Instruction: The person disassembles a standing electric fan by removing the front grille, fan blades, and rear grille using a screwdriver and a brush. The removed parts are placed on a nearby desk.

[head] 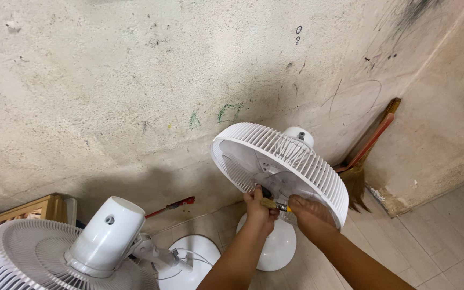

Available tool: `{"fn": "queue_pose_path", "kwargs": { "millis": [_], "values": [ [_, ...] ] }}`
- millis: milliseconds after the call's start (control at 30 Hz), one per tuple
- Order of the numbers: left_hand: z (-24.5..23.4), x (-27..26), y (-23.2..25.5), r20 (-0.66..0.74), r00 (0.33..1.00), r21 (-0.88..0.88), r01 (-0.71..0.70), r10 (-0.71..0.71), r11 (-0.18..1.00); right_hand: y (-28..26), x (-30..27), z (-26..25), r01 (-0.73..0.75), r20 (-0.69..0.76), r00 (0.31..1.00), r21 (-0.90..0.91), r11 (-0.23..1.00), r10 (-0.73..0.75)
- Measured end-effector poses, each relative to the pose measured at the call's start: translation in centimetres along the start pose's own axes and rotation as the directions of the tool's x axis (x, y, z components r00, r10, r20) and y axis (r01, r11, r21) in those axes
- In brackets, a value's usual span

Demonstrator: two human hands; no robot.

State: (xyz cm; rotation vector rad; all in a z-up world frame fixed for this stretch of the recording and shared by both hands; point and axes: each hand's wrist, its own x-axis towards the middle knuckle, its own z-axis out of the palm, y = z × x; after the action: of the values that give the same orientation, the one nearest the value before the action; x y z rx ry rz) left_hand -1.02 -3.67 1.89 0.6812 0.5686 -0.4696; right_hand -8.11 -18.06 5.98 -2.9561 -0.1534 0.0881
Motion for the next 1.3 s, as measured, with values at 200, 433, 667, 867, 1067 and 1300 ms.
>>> {"fn": "queue_pose_path", "kwargs": {
  "millis": [200, 433, 667, 867, 1067, 1300],
  "values": [
    [-0.4, 0.6, -1.5, -0.004, 0.978, 0.149, -0.204, 0.207, 0.967, 0.8, 0.2, -0.5, 0.126, -0.057, 0.991, 0.023, 0.992, -0.124],
    [-2.0, 1.7, -2.7, 0.38, 0.692, 0.416, -0.721, 0.614, 0.555, 2.5, 1.5, -1.7, 0.155, -0.023, 0.988, 0.006, 0.988, -0.155],
    [-3.0, -1.8, -2.3, 0.419, 0.727, 0.575, -0.676, 0.544, 0.462, 2.7, 0.6, -2.6, 0.072, 0.133, 0.989, -0.06, 0.996, -0.064],
    [-1.7, -2.1, -1.4, 0.08, 0.954, 0.373, -0.296, 0.287, 0.879, 3.2, 0.3, -1.1, 0.113, -0.023, 0.993, 0.027, 0.993, -0.112],
    [-0.8, -1.4, -0.5, 0.047, 0.997, 0.386, -0.069, 0.055, 0.92, 2.8, 0.0, -1.9, 0.162, -0.105, 0.982, 0.038, 0.986, -0.158],
    [-1.9, -1.0, -0.9, 0.189, 0.907, 0.374, -0.42, 0.376, 0.827, 1.5, -0.3, -2.9, 0.034, 0.01, 0.999, 0.042, 0.999, -0.035]
  ]
}}
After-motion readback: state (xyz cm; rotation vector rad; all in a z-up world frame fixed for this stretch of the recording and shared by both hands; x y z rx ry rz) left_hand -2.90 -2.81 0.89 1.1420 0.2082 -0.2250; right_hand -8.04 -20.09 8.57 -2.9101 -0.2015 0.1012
